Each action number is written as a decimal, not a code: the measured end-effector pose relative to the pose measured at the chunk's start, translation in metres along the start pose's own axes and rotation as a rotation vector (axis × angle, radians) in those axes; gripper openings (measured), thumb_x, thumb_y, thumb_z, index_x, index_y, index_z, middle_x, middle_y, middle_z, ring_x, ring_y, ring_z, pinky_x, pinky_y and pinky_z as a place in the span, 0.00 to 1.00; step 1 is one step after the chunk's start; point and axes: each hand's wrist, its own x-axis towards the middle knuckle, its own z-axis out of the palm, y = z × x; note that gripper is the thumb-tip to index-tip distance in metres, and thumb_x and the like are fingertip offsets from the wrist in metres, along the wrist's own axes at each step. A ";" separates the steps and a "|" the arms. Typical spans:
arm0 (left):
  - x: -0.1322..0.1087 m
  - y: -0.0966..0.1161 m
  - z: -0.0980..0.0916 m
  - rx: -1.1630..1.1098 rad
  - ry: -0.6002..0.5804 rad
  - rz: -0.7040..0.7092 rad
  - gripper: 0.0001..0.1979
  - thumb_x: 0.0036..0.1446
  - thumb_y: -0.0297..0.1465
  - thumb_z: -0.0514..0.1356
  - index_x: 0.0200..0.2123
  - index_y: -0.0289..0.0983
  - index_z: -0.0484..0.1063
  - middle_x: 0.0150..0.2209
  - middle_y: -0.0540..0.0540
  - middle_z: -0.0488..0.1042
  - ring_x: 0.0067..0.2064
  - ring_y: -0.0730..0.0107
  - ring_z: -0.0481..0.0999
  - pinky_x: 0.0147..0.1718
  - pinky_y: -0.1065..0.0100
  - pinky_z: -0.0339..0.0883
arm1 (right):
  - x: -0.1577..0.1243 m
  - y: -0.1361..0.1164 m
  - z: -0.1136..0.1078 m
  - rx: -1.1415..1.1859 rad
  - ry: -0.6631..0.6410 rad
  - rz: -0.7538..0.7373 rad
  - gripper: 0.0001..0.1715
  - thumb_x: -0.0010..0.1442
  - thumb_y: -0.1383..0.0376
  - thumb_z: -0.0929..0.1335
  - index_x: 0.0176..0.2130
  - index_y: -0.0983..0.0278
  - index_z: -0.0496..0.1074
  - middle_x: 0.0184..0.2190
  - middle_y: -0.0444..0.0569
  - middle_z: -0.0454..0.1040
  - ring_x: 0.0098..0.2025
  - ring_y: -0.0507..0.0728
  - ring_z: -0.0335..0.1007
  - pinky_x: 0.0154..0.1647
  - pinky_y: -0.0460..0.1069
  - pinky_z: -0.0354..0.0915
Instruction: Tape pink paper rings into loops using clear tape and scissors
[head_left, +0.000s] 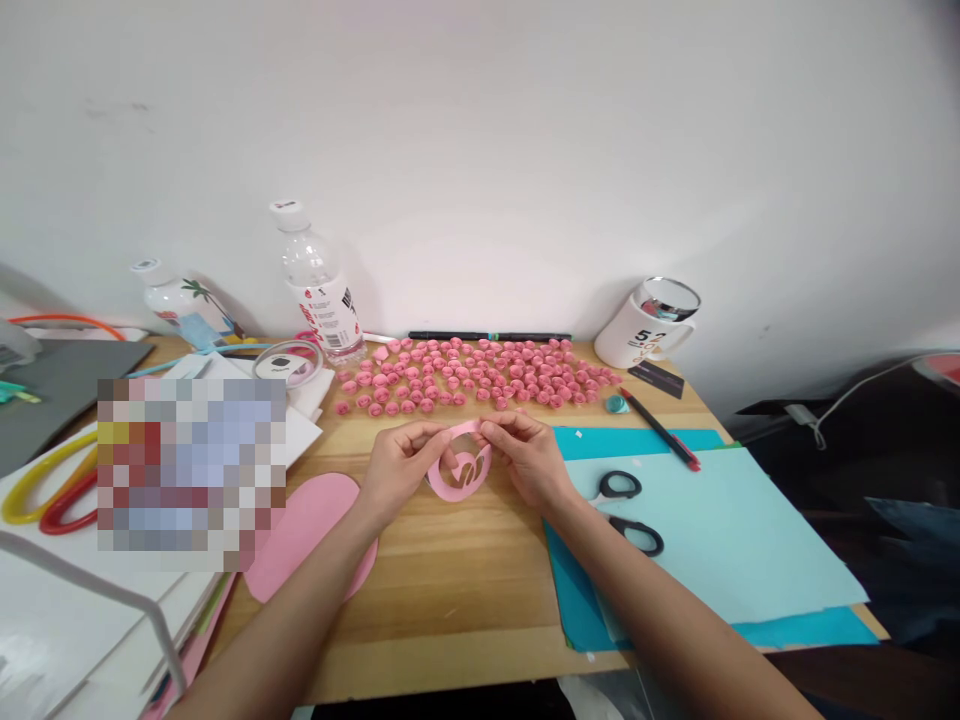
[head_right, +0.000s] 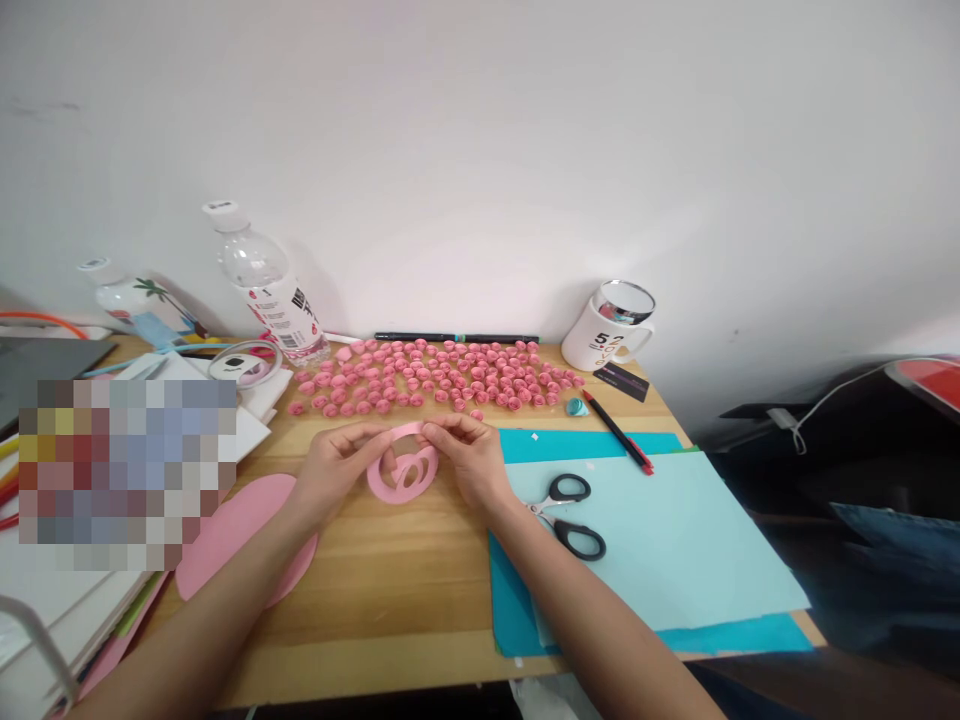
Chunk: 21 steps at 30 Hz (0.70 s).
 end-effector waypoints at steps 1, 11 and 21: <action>0.000 0.000 0.000 -0.008 0.007 0.000 0.12 0.51 0.38 0.59 0.28 0.34 0.74 0.20 0.49 0.74 0.21 0.73 0.71 0.23 0.73 0.64 | 0.000 0.000 0.000 0.009 -0.003 0.008 0.12 0.42 0.60 0.75 0.27 0.63 0.75 0.22 0.44 0.75 0.26 0.52 0.70 0.30 0.47 0.64; 0.001 0.001 0.000 0.010 -0.007 0.018 0.12 0.51 0.38 0.59 0.26 0.34 0.74 0.19 0.49 0.74 0.21 0.74 0.71 0.24 0.73 0.65 | 0.000 -0.002 0.001 0.012 0.003 0.012 0.14 0.38 0.62 0.76 0.28 0.63 0.74 0.21 0.43 0.75 0.23 0.51 0.69 0.26 0.46 0.62; 0.001 -0.002 -0.001 -0.010 -0.035 0.010 0.12 0.52 0.37 0.59 0.25 0.34 0.73 0.20 0.49 0.74 0.23 0.73 0.72 0.25 0.73 0.64 | 0.000 -0.001 0.000 0.011 0.019 -0.012 0.11 0.40 0.61 0.76 0.25 0.64 0.75 0.21 0.44 0.75 0.23 0.50 0.68 0.26 0.45 0.63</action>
